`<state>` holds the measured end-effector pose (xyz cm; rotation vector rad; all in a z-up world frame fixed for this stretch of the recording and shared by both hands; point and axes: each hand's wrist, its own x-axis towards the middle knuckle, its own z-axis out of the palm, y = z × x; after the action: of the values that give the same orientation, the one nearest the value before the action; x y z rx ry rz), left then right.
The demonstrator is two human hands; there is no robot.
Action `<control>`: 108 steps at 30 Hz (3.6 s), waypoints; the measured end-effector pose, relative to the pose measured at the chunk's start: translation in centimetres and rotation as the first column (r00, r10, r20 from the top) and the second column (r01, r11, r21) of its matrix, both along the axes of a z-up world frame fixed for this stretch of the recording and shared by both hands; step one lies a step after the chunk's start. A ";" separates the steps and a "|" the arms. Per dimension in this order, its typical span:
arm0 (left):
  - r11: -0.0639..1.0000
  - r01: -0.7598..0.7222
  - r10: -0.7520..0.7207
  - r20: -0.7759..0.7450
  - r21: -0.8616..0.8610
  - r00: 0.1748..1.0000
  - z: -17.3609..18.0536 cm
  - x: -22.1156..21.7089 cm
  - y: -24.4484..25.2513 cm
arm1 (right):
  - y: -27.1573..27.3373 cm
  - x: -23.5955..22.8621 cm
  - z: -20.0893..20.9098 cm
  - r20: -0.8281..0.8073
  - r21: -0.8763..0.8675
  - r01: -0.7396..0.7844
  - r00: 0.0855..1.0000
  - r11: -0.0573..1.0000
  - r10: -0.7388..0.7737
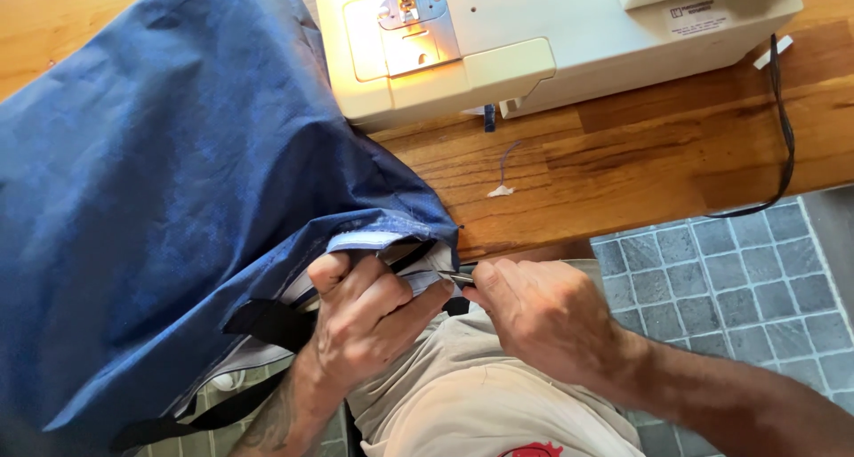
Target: Sewing a blue bag using a sewing machine and trimming threads with snips
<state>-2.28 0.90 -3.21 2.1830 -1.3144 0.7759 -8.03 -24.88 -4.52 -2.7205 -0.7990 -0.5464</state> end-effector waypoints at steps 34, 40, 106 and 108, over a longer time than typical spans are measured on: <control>0.996 0.005 -0.011 -0.060 -0.092 0.998 0.3 -0.1 0.0 | 1.0 -0.2 1.8 -0.002 -0.062 0.058 0.998 0.996 -0.059; 0.978 0.094 -0.112 -0.094 -0.185 0.989 0.3 -3.3 -0.6 | -1.0 -3.5 0.9 -0.330 0.383 0.126 0.944 0.915 0.008; 0.915 -0.118 0.302 0.460 -0.387 0.835 -0.4 -0.2 -2.8 | 4.6 0.3 -6.0 -0.173 0.811 0.367 0.895 0.455 -0.412; 0.906 -0.123 0.323 0.473 -0.405 0.820 -0.3 -0.1 -2.7 | 4.7 0.0 -3.5 -0.176 0.811 0.360 0.902 0.462 -0.394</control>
<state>-2.37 -1.79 -3.53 1.9054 -1.0292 1.6761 -8.02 -20.20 -8.03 -1.9257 0.1381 -0.8083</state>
